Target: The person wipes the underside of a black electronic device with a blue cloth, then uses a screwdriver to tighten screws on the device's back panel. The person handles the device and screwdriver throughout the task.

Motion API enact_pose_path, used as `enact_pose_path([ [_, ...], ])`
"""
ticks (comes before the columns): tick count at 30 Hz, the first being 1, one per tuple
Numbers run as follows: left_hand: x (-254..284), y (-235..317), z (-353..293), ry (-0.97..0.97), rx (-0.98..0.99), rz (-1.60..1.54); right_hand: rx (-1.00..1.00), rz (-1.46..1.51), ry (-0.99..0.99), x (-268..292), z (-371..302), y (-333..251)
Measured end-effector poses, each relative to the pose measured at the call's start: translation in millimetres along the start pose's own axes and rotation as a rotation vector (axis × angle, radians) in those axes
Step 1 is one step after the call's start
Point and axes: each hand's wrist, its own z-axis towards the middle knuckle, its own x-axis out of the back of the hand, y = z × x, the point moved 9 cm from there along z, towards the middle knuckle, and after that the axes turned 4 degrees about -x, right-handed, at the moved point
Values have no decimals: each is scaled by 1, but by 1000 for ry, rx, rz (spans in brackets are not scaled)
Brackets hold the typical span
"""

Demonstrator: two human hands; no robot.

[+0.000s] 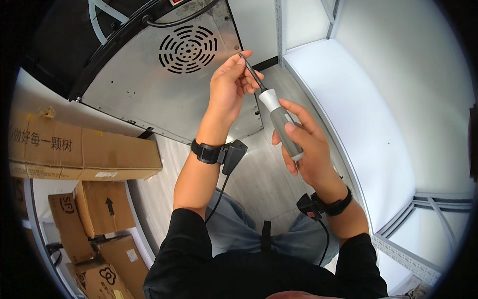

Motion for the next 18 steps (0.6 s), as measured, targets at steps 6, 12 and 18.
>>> enact_pose_path([
  [6,3,1,6,-50,-17,-88,68,14,29,-10,5,2],
  [12,5,-3,9,-58,-42,-177,84,42,58,-13,7,6],
  [18,5,-5,10,-32,-78,-156,61,86,65,-9,9,12],
])
